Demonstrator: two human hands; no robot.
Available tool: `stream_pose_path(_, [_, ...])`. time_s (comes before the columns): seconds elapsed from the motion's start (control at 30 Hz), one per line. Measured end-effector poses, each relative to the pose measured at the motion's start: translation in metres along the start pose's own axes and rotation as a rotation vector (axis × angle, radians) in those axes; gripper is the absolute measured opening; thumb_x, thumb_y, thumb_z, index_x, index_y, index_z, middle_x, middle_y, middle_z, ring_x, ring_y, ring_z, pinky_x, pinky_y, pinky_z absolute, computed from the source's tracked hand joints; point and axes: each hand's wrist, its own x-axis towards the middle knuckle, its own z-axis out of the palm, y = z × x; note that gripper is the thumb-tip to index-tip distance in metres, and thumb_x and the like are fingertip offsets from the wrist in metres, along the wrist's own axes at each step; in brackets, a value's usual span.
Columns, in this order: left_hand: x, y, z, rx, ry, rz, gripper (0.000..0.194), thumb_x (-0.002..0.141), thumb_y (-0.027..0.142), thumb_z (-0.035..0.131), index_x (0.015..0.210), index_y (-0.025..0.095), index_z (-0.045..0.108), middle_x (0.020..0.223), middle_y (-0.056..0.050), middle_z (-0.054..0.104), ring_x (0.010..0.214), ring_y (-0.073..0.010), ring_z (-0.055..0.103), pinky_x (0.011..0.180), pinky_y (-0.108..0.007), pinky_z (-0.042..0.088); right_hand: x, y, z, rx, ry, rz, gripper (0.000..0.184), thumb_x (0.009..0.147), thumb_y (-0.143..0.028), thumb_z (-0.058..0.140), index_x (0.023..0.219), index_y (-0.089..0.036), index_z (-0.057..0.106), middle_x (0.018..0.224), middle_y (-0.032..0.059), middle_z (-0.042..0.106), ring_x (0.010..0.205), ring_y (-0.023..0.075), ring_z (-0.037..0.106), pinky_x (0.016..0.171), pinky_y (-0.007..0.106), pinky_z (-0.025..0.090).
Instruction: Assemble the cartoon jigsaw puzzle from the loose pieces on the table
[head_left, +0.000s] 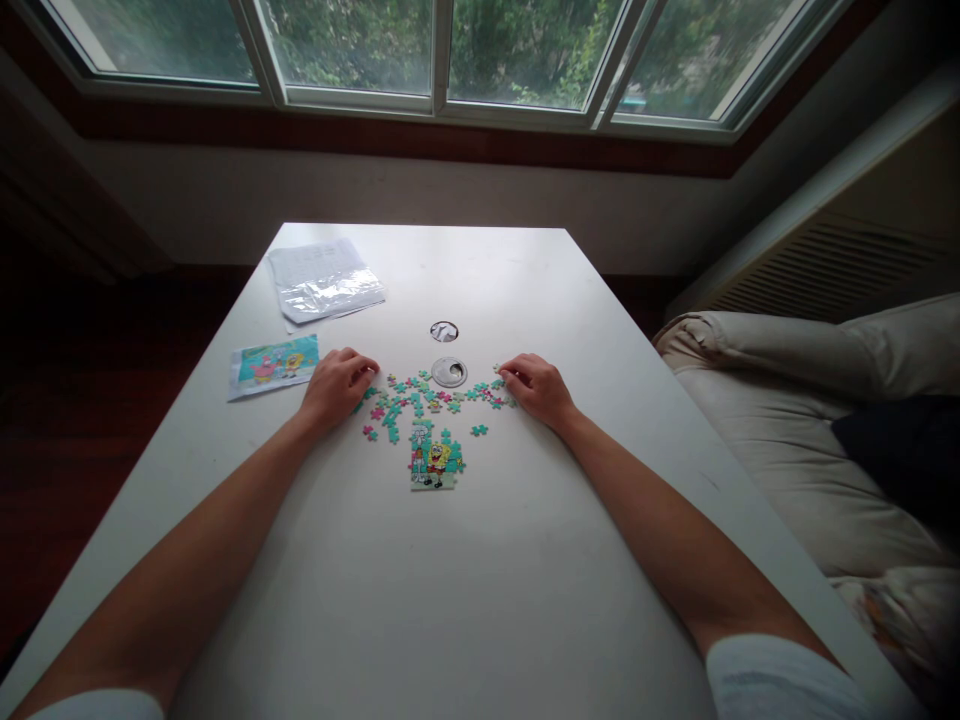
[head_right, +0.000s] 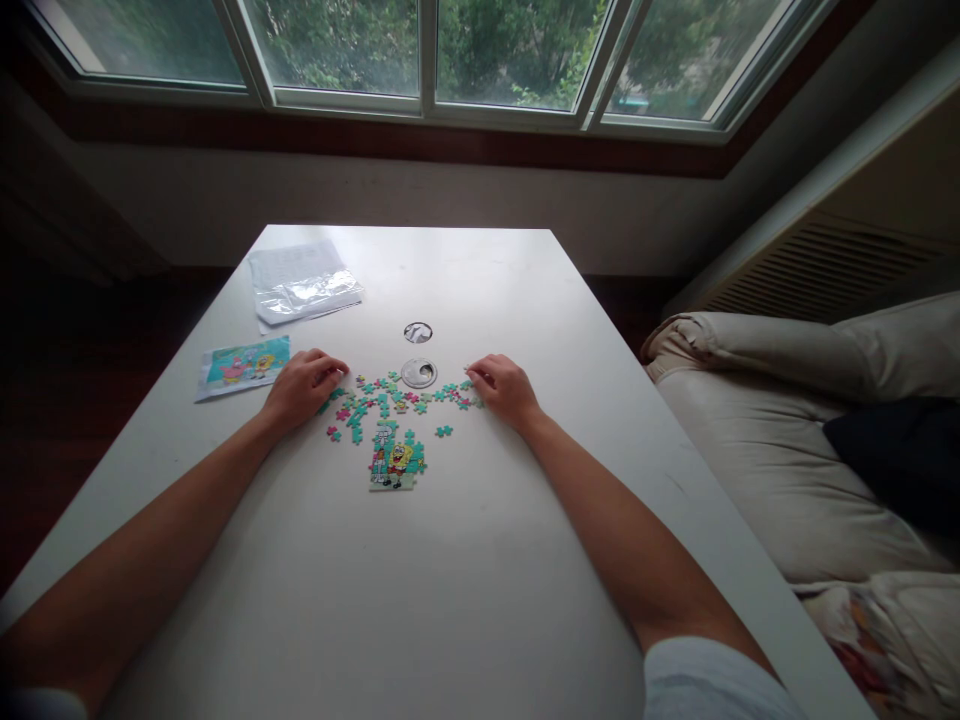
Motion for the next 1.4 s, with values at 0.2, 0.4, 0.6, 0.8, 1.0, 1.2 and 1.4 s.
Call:
stream_pose_path(0.2, [0.000, 0.001, -0.001, 0.001, -0.004, 0.003, 0.026, 0.096, 0.035, 0.050, 0.103, 0.027, 0.074, 0.099, -0.006, 0.065, 0.097, -0.0256, 0.056, 0.092, -0.041, 0.045, 0.000, -0.001, 0.000, 0.002, 0.002, -0.006, 0.018, 0.096, -0.032, 0.056, 0.092, -0.023, 0.073, 0.086, 0.0052, 0.069, 0.080, 0.0209, 0.059, 0.076, 0.035, 0.047])
stream_pose_path(0.4, [-0.001, 0.002, -0.001, -0.006, -0.010, 0.014, 0.027, 0.097, 0.035, 0.049, 0.102, 0.026, 0.074, 0.098, -0.006, 0.065, 0.094, -0.0248, 0.057, 0.089, -0.040, 0.045, -0.001, 0.000, 0.002, -0.007, 0.014, 0.005, 0.018, 0.095, -0.031, 0.057, 0.092, -0.023, 0.073, 0.086, 0.0050, 0.069, 0.080, 0.0208, 0.058, 0.078, 0.035, 0.047])
stream_pose_path(0.6, [-0.002, 0.002, 0.000, -0.019, -0.004, 0.025, 0.026, 0.096, 0.034, 0.050, 0.101, 0.027, 0.075, 0.097, -0.006, 0.065, 0.093, -0.0246, 0.057, 0.089, -0.039, 0.045, -0.001, -0.001, 0.005, -0.015, 0.028, 0.010, 0.017, 0.095, -0.031, 0.058, 0.091, -0.023, 0.073, 0.086, 0.0050, 0.069, 0.081, 0.0209, 0.058, 0.078, 0.036, 0.047])
stream_pose_path(0.8, [-0.002, 0.000, 0.001, -0.036, 0.003, 0.023, 0.026, 0.096, 0.033, 0.050, 0.101, 0.027, 0.075, 0.098, -0.006, 0.066, 0.095, -0.0250, 0.057, 0.089, -0.040, 0.045, -0.002, -0.004, 0.007, -0.048, 0.018, -0.005, 0.017, 0.095, -0.029, 0.057, 0.090, -0.023, 0.072, 0.091, 0.0057, 0.069, 0.088, 0.0220, 0.059, 0.083, 0.037, 0.048])
stream_pose_path(1.0, [-0.001, 0.001, 0.000, -0.030, -0.007, 0.021, 0.027, 0.095, 0.034, 0.050, 0.100, 0.027, 0.075, 0.100, -0.007, 0.066, 0.096, -0.0254, 0.057, 0.089, -0.040, 0.046, -0.002, -0.003, 0.010, -0.102, 0.007, -0.044, 0.016, 0.094, -0.028, 0.059, 0.090, -0.024, 0.073, 0.095, 0.0066, 0.068, 0.095, 0.0236, 0.059, 0.090, 0.040, 0.047])
stream_pose_path(1.2, [-0.001, 0.003, -0.002, -0.022, -0.008, 0.018, 0.028, 0.096, 0.034, 0.049, 0.101, 0.026, 0.075, 0.100, -0.007, 0.066, 0.097, -0.0252, 0.057, 0.090, -0.040, 0.046, -0.002, -0.001, 0.008, -0.067, 0.014, -0.015, 0.016, 0.094, -0.028, 0.059, 0.091, -0.024, 0.074, 0.093, 0.0063, 0.068, 0.094, 0.0230, 0.059, 0.088, 0.038, 0.047])
stream_pose_path(1.4, [-0.001, 0.002, 0.000, -0.020, 0.000, 0.010, 0.027, 0.096, 0.033, 0.050, 0.101, 0.026, 0.075, 0.098, -0.006, 0.066, 0.094, -0.0242, 0.057, 0.089, -0.039, 0.046, -0.002, -0.001, 0.008, -0.086, 0.003, -0.031, 0.017, 0.095, -0.027, 0.058, 0.092, -0.021, 0.074, 0.094, 0.0067, 0.068, 0.093, 0.0224, 0.058, 0.088, 0.036, 0.047])
